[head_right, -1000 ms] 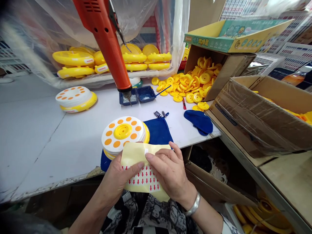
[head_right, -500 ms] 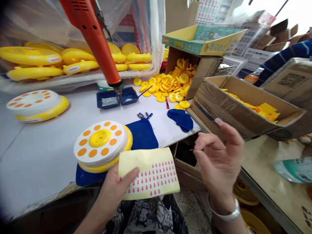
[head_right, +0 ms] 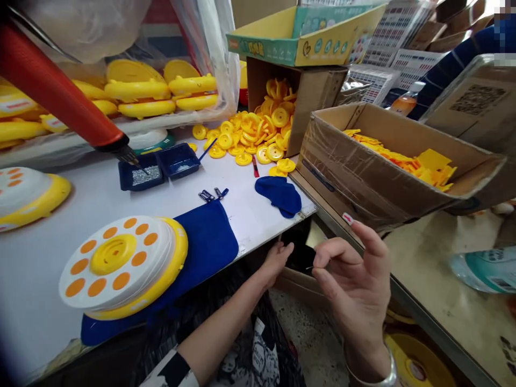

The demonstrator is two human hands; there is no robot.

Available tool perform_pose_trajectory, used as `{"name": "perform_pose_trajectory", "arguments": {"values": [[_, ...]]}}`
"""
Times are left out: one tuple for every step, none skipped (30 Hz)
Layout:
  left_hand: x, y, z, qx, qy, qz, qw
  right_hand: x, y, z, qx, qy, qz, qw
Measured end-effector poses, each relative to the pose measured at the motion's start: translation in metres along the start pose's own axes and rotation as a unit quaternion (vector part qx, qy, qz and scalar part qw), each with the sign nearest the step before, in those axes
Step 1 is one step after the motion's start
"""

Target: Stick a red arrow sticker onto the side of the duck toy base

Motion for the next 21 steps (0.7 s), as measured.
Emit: {"name": "perform_pose_trajectory", "arguments": {"values": [[-0.002, 0.005, 0.004, -0.015, -0.010, 0.005, 1.000, 0.002, -0.001, -0.005, 0.010, -0.012, 0.012, 1.000], [-0.004, 0.015, 0.006, -0.027, -0.017, 0.016, 0.999, 0.003, -0.001, -0.008, 0.019, -0.024, 0.024, 0.999], [-0.007, 0.029, 0.006, -0.033, -0.024, 0.031, 0.999, 0.006, -0.001, -0.011, 0.027, -0.032, 0.034, 0.999], [-0.010, 0.047, 0.004, -0.033, -0.031, 0.049, 0.998, 0.008, -0.001, -0.014, 0.032, -0.038, 0.039, 0.998], [-0.014, 0.069, -0.001, -0.030, -0.037, 0.069, 0.997, 0.010, 0.000, -0.015, 0.036, -0.042, 0.043, 0.998], [-0.018, 0.095, -0.007, -0.022, -0.042, 0.097, 0.994, 0.014, 0.001, -0.017, 0.041, -0.046, 0.049, 0.997], [-0.025, 0.122, -0.014, -0.007, -0.050, 0.109, 0.993, 0.020, 0.002, -0.019, 0.047, -0.050, 0.061, 0.996], [-0.034, 0.150, -0.022, 0.008, -0.061, 0.113, 0.992, 0.029, 0.003, -0.021, 0.054, -0.057, 0.080, 0.994], [-0.047, 0.177, -0.029, 0.022, -0.076, 0.110, 0.991, 0.039, 0.005, -0.024, 0.063, -0.067, 0.104, 0.990], [-0.067, 0.204, -0.037, 0.054, -0.114, 0.064, 0.990, 0.051, 0.007, -0.026, 0.073, -0.079, 0.133, 0.985], [-0.090, 0.230, -0.052, 0.148, -0.234, -0.024, 0.961, 0.064, 0.009, -0.027, 0.082, -0.092, 0.158, 0.980], [-0.114, 0.257, -0.065, 0.221, -0.355, -0.145, 0.897, 0.076, 0.010, -0.028, 0.089, -0.104, 0.178, 0.974], [-0.138, 0.279, -0.072, 0.239, -0.452, -0.254, 0.821, 0.088, 0.012, -0.029, 0.093, -0.114, 0.195, 0.970], [-0.158, 0.295, -0.075, 0.246, -0.529, -0.325, 0.745, 0.099, 0.013, -0.028, 0.093, -0.122, 0.209, 0.966], [-0.175, 0.304, -0.075, 0.245, -0.589, -0.365, 0.678, 0.109, 0.014, -0.027, 0.091, -0.127, 0.220, 0.963], [-0.190, 0.307, -0.073, 0.229, -0.634, -0.371, 0.639, 0.118, 0.015, -0.026, 0.090, -0.131, 0.233, 0.959], [-0.202, 0.306, -0.070, 0.213, -0.672, -0.363, 0.609, 0.126, 0.016, -0.024, 0.088, -0.134, 0.245, 0.956], [-0.210, 0.303, -0.067, 0.203, -0.703, -0.349, 0.585, 0.132, 0.016, -0.023, 0.088, -0.135, 0.255, 0.954], [-0.216, 0.299, -0.064, 0.196, -0.725, -0.333, 0.570, 0.136, 0.017, -0.021, 0.086, -0.135, 0.261, 0.952], [-0.219, 0.294, -0.061, 0.195, -0.740, -0.320, 0.558, 0.140, 0.018, -0.020, 0.085, -0.134, 0.265, 0.951], [-0.220, 0.291, -0.060, 0.197, -0.751, -0.311, 0.549, 0.143, 0.020, -0.019, 0.083, -0.133, 0.268, 0.950]]}}
Point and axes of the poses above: each hand's wrist, its own y-axis away from the middle knuckle, its own x-axis out of the palm, z = x × y, the point moved 5 cm from there along -y, towards the middle knuckle, and after that the axes turned 13 degrees about z, right-handed, at the moved point
